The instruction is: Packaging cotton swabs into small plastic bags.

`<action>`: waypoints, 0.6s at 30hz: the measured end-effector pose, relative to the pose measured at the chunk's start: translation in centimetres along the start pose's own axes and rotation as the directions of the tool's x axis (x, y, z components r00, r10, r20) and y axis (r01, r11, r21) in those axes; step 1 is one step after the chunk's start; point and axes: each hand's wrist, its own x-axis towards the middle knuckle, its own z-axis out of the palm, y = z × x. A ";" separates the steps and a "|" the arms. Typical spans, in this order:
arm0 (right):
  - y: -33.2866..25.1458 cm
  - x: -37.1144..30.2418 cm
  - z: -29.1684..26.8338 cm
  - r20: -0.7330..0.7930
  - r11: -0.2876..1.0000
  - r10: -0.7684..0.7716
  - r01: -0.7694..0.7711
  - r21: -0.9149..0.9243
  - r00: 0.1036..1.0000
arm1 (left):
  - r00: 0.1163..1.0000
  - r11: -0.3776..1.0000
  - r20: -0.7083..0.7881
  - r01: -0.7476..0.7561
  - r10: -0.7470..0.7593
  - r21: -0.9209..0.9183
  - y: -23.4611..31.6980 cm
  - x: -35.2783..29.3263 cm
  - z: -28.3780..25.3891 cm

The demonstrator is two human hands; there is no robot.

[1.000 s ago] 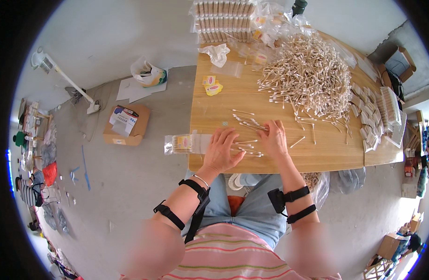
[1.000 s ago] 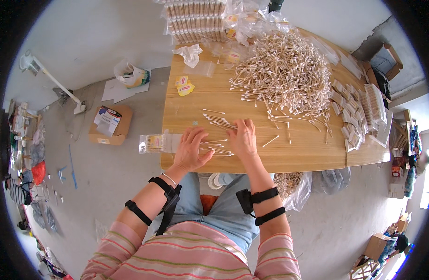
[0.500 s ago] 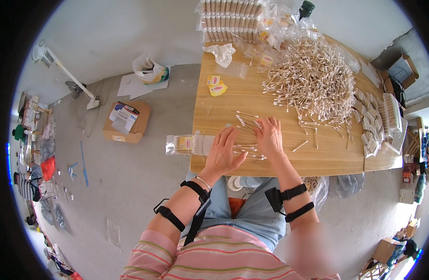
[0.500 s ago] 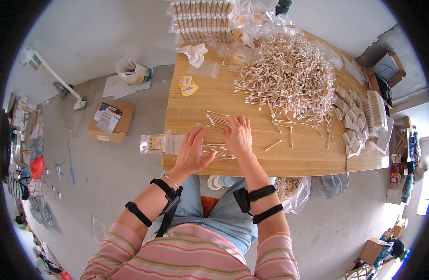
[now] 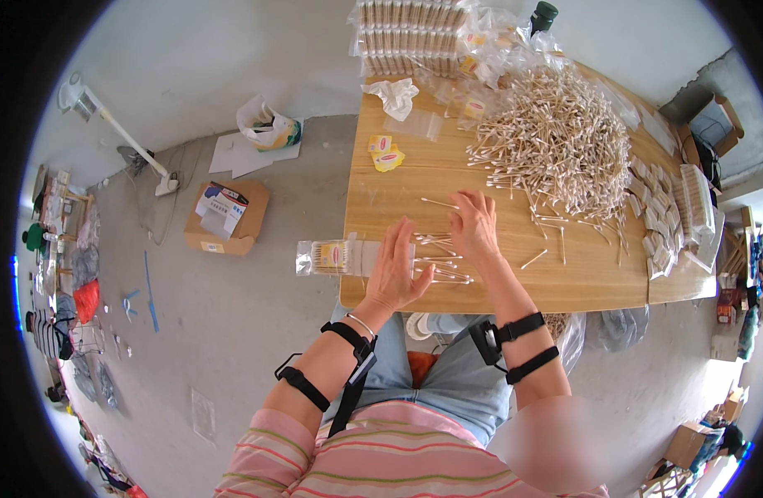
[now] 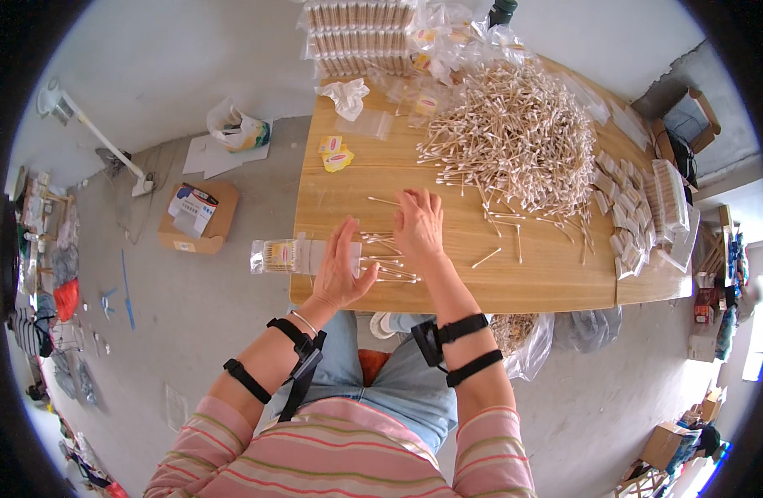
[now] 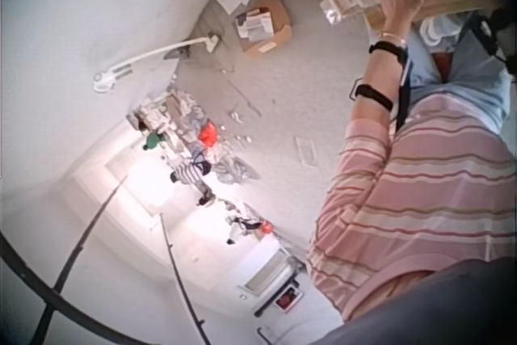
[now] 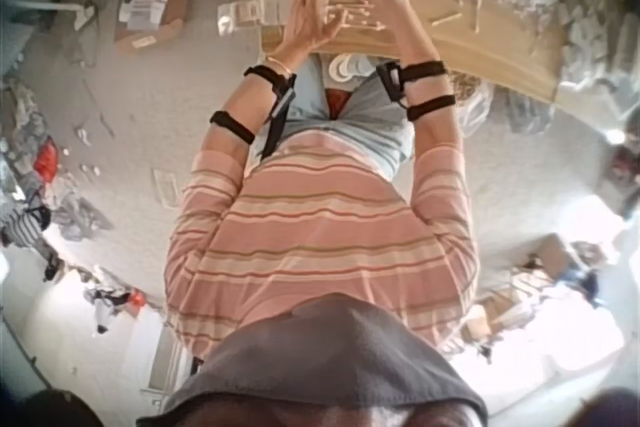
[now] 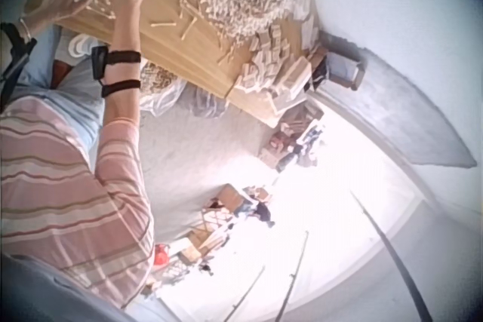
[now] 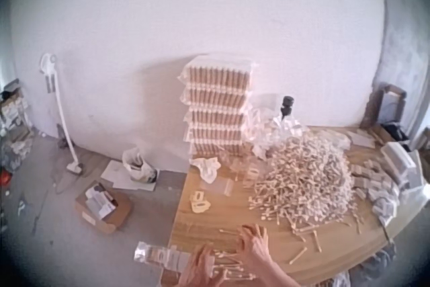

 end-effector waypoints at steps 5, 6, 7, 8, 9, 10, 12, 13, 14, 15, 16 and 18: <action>-0.2 -0.4 0.2 0.200 0.996 -0.021 0.038 -0.083 0.980 | 1.000 1.000 0.007 0.008 -0.008 -0.002 -0.1 0.1 0.2; -0.1 -1.0 0.1 0.203 0.996 -0.025 0.042 -0.081 0.979 | 1.000 1.000 0.003 0.006 -0.006 -0.014 -0.1 0.1 0.1; 0.0 -1.8 -0.2 0.232 0.996 -0.032 0.050 -0.074 0.972 | 1.000 1.000 0.000 0.005 -0.005 -0.027 0.0 0.0 0.0; 0.2 -2.4 -0.5 0.261 0.996 -0.038 0.057 -0.067 0.965 | 1.000 1.000 -0.002 0.007 -0.007 -0.026 0.0 0.0 0.0; 0.4 -2.9 -0.8 0.261 0.996 -0.035 0.055 -0.069 0.965 | 1.000 1.000 -0.011 -0.009 0.009 -0.025 0.0 0.0 -0.1; 0.5 -3.3 -1.2 0.191 0.999 -0.011 0.017 -0.028 0.982 | 0.999 0.999 -0.020 -0.025 0.025 -0.024 0.1 0.0 0.0; 0.6 -4.1 -1.8 0.119 1.000 0.019 -0.021 0.014 0.993 | 1.000 0.999 -0.015 -0.007 0.007 -0.053 0.1 -0.1 -0.1; 0.4 -4.5 -2.2 0.140 1.000 0.018 -0.016 -0.015 0.990 | 1.000 0.997 -0.012 0.011 -0.012 -0.078 0.0 -0.2 -0.2; 0.3 -4.9 -2.4 0.162 0.999 0.017 -0.010 -0.042 0.987 | 1.000 0.997 -0.012 0.011 -0.012 -0.079 -0.1 -0.2 -0.2; 0.1 -5.4 -2.3 0.159 0.999 0.020 -0.013 -0.046 0.987 | 0.999 0.995 -0.028 0.016 -0.019 -0.103 0.0 -0.2 -0.2; -0.3 -6.0 -1.9 0.231 0.975 -0.102 0.144 -0.172 0.968 | 0.999 0.992 -0.045 0.022 -0.028 -0.125 0.1 -0.1 -0.2; -1.1 -6.3 -1.1 0.316 0.912 -0.210 0.302 -0.278 0.925 | 0.998 0.991 -0.047 0.033 -0.040 -0.133 0.2 -0.1 -0.3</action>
